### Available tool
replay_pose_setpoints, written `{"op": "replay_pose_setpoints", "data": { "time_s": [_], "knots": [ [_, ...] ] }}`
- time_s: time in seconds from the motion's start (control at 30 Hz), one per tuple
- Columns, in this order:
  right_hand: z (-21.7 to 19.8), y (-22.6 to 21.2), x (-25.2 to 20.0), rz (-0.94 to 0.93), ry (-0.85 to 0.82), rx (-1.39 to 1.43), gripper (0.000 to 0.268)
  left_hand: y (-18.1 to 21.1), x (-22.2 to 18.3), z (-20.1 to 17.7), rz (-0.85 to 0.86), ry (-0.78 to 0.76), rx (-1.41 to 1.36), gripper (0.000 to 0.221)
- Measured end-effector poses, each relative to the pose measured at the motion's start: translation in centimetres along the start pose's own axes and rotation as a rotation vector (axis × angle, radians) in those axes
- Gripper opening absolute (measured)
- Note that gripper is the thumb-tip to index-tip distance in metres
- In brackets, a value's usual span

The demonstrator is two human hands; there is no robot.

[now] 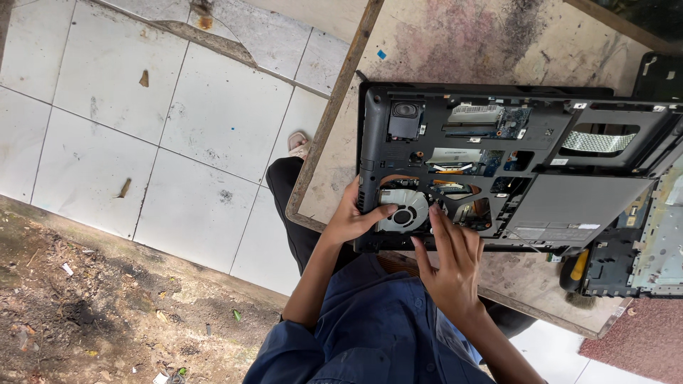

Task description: The person installs a laptop motherboard with an attached cooling fan into the laptop chassis. They align the board, press it into place, and adjust the fan and internal components to fit within the case.

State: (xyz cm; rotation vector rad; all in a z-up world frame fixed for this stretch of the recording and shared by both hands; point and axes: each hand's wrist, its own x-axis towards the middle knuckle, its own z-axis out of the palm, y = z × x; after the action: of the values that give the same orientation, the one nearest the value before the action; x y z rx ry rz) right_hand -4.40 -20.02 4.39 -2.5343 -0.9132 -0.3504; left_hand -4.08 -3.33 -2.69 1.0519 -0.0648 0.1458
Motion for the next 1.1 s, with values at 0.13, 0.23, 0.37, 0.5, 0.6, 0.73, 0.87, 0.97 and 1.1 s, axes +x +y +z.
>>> {"op": "replay_pose_setpoints", "data": {
  "time_s": [0.13, 0.23, 0.37, 0.5, 0.6, 0.73, 0.87, 0.97, 1.1],
  "knots": [
    [0.0, -0.8, -0.5, 0.073, -0.031, 0.065, 0.042, 2.3, 0.4, 0.3, -0.022, -0.006, 0.128, 0.05],
    [-0.3, -1.2, -0.6, 0.143, -0.056, 0.125, 0.041, 3.1, 0.6, 0.5, -0.063, -0.031, 0.216, 0.04],
    [-1.4, -1.9, 0.1, 0.428, -0.118, 0.407, 0.043, 2.8, 0.4, 0.3, -0.097, -0.017, 0.2, 0.04],
    [-1.4, -2.2, 0.0, 0.533, -0.176, 0.475, 0.046, 0.9, -0.2, -0.2, -0.136, 0.056, 0.195, 0.043],
    [-1.0, -2.2, -0.2, 0.49, -0.201, 0.419, 0.046, 0.9, -0.2, -0.2, -0.169, 0.096, 0.211, 0.042],
    [-0.9, -2.0, -0.1, 0.476, -0.229, 0.413, 0.049, -0.6, -0.3, -0.8, -0.208, 0.158, 0.176, 0.053],
    [-0.3, -2.1, 0.2, 0.411, -0.155, 0.308, 0.04, 1.5, 0.6, 0.2, -0.387, 0.255, -0.08, 0.076],
    [0.2, -1.6, 0.6, 0.447, -0.12, 0.223, 0.033, -6.4, -1.5, -2.8, -0.508, 0.386, -0.147, 0.06],
    [1.1, -1.4, 1.0, 0.467, -0.016, 0.202, 0.029, -1.2, 2.1, -1.1, -0.477, 0.391, -0.171, 0.045]
  ]
}}
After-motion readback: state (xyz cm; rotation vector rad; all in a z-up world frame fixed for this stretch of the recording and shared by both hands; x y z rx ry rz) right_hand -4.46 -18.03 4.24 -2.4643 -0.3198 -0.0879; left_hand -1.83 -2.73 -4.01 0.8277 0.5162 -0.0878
